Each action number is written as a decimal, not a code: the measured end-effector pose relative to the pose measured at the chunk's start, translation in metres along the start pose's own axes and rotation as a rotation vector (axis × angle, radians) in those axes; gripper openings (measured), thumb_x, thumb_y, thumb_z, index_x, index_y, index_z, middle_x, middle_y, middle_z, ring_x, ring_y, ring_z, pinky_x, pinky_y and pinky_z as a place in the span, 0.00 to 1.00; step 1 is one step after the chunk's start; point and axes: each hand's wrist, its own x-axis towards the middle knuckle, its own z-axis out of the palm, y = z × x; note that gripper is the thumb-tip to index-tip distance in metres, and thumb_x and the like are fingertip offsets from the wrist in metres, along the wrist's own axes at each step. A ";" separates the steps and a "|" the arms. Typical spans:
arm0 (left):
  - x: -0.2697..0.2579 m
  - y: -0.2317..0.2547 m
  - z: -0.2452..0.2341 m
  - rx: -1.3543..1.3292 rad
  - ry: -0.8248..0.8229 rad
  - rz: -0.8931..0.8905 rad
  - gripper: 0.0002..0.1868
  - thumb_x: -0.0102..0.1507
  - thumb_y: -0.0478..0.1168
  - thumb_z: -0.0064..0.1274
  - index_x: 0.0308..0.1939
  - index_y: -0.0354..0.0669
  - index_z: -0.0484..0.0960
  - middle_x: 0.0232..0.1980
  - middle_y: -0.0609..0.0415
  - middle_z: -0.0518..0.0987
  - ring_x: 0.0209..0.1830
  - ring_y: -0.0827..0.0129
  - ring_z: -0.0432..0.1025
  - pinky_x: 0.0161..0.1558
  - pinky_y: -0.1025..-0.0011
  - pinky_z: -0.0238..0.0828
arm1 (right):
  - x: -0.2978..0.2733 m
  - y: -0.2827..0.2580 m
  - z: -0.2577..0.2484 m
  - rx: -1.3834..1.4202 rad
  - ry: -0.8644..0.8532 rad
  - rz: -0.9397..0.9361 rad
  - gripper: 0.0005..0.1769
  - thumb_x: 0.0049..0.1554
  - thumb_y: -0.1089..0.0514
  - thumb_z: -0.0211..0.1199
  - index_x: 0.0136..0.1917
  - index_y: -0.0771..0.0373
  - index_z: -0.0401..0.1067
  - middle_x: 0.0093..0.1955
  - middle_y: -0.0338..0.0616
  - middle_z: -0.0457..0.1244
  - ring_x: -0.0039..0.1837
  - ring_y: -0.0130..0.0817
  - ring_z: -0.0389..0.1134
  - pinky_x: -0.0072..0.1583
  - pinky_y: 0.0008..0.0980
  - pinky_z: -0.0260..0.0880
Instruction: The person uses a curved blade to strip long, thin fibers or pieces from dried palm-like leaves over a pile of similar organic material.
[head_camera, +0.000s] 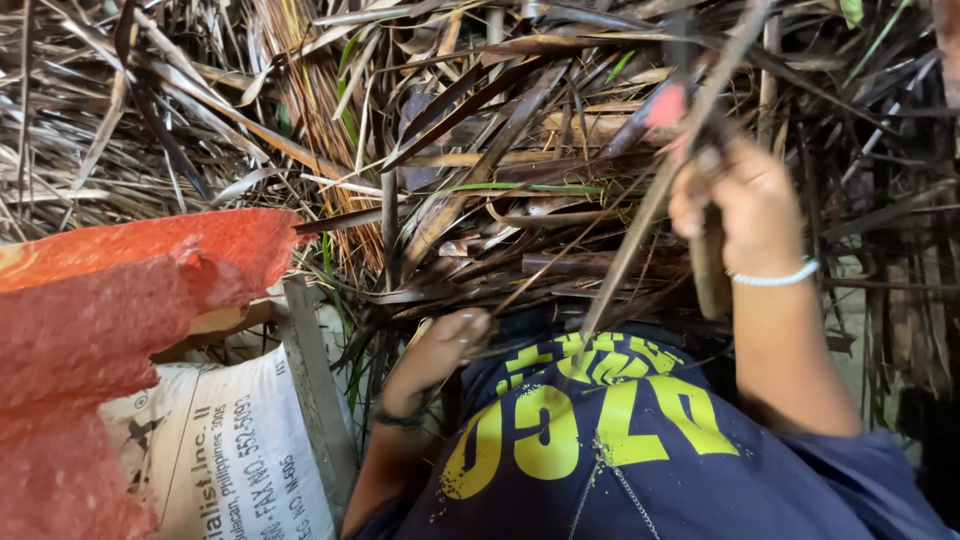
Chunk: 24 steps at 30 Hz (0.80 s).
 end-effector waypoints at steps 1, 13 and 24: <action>-0.008 0.008 -0.011 -0.001 -0.003 0.001 0.23 0.72 0.60 0.27 0.32 0.55 0.69 0.28 0.67 0.68 0.27 0.76 0.66 0.34 0.77 0.71 | 0.002 0.001 -0.006 -0.002 0.003 0.000 0.19 0.70 0.56 0.53 0.73 0.56 0.67 0.34 0.32 0.63 0.27 0.20 0.58 0.29 0.18 0.61; 0.040 0.179 -0.034 0.176 0.483 0.485 0.23 0.69 0.36 0.51 0.68 0.38 0.71 0.60 0.36 0.79 0.62 0.38 0.72 0.63 0.44 0.66 | 0.008 0.006 0.039 -0.054 -0.056 -0.171 0.17 0.71 0.66 0.48 0.72 0.69 0.61 0.33 0.45 0.56 0.32 0.31 0.61 0.33 0.26 0.66; 0.073 0.131 -0.009 0.481 0.585 0.554 0.12 0.66 0.34 0.51 0.53 0.47 0.82 0.39 0.48 0.85 0.35 0.44 0.80 0.37 0.51 0.78 | 0.014 0.029 0.023 0.043 -0.036 -0.181 0.09 0.70 0.66 0.52 0.46 0.69 0.66 0.28 0.58 0.56 0.27 0.45 0.63 0.27 0.37 0.66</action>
